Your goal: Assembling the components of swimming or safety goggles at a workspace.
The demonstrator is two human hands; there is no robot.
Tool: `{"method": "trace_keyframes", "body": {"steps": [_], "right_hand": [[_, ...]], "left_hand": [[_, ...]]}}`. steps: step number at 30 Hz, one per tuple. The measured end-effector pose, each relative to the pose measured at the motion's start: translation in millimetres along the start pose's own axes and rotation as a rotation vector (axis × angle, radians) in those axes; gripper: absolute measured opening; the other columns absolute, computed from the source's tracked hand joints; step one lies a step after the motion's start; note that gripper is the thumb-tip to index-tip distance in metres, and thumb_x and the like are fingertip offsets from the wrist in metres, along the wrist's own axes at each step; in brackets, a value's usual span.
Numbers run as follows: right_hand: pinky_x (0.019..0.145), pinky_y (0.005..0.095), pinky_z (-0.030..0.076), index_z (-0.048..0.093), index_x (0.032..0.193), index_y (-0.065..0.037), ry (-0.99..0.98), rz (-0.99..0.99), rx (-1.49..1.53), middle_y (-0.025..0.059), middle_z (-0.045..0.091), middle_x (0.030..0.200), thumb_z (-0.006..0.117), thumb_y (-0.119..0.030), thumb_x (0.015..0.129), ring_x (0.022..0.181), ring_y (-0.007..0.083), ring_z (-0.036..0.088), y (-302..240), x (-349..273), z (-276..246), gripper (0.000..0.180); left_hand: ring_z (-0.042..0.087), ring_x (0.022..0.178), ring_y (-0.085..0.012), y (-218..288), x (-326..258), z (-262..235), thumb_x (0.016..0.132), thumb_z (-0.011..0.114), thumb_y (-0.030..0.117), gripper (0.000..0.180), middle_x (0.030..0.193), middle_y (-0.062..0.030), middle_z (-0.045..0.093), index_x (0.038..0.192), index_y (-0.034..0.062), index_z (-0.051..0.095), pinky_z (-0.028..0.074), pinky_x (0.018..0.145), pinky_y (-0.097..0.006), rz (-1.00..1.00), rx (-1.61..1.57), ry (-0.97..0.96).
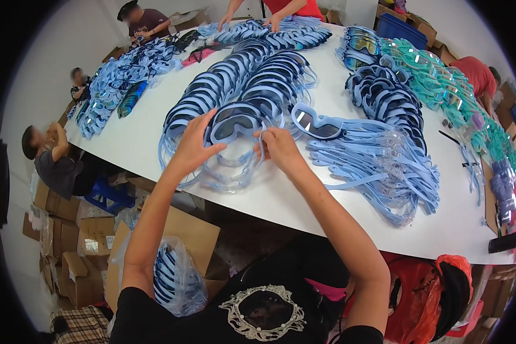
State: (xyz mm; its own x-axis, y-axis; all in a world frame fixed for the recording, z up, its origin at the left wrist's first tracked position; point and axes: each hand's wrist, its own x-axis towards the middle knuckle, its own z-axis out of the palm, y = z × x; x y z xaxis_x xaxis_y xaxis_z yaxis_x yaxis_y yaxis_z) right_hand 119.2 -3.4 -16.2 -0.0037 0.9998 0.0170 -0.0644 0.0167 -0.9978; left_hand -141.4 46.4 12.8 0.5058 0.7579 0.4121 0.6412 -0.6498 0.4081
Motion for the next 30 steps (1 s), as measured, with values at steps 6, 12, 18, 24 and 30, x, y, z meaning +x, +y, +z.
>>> {"method": "trace_keyframes", "body": {"steps": [6,12,18,24,30], "right_hand": [[0.07,0.0479,0.056,0.07,0.103,-0.003,0.213,-0.483,-1.123,0.0191,0.072,0.079,0.067,-0.028,0.101,0.075,0.0386,0.072,-40.4,-29.5,-19.9,0.026],[0.076,0.0508,0.055,0.069,0.121,-0.003,0.248,-0.455,-0.977,0.0235,0.074,0.088,0.07,-0.021,0.098,0.086,0.0417,0.072,-20.7,18.2,-48.7,0.029],[0.078,0.0497,0.056,0.067,0.132,-0.004,0.173,-0.402,-0.835,0.0259,0.074,0.09,0.064,-0.011,0.098,0.086,0.043,0.072,11.4,56.3,-45.4,0.036],[0.074,0.0413,0.057,0.066,0.136,-0.004,0.031,-0.325,-0.653,0.0203,0.074,0.085,0.058,-0.009,0.1,0.075,0.0327,0.072,0.6,69.8,-56.0,0.038],[0.083,0.0391,0.058,0.068,0.136,-0.01,0.232,-0.407,-0.938,0.0128,0.077,0.104,0.068,-0.019,0.098,0.086,0.0299,0.072,-64.0,-3.3,-124.0,0.04]], "left_hand": [[0.047,0.14,-0.0374,-12.0,-4.9,16.1,0.084,0.083,0.02,0.084,0.144,-0.0175,0.058,0.157,0.0075,0.045,0.032,0.118,-0.049,0.055,0.353,0.065],[0.056,0.125,-0.0313,-4.7,7.5,12.9,0.084,0.08,0.011,0.08,0.129,-0.0147,0.062,0.157,0.0106,0.047,0.034,0.113,-0.048,0.104,0.234,0.044],[0.054,0.124,-0.0365,-1.0,26.0,41.1,0.088,0.063,-0.009,0.07,0.139,-0.0164,0.056,0.154,0.0097,0.051,0.041,0.11,-0.045,0.198,0.099,0.161],[0.052,0.129,-0.0399,-36.8,73.3,61.1,0.086,0.051,-0.016,0.071,0.148,-0.0176,0.053,0.151,0.0103,0.056,0.043,0.112,-0.046,0.119,0.154,0.285],[0.043,0.142,-0.0393,-2.9,59.4,66.7,0.083,0.054,-0.014,0.076,0.153,-0.0176,0.049,0.156,0.0064,0.047,0.033,0.121,-0.05,0.126,0.193,0.212]]}}
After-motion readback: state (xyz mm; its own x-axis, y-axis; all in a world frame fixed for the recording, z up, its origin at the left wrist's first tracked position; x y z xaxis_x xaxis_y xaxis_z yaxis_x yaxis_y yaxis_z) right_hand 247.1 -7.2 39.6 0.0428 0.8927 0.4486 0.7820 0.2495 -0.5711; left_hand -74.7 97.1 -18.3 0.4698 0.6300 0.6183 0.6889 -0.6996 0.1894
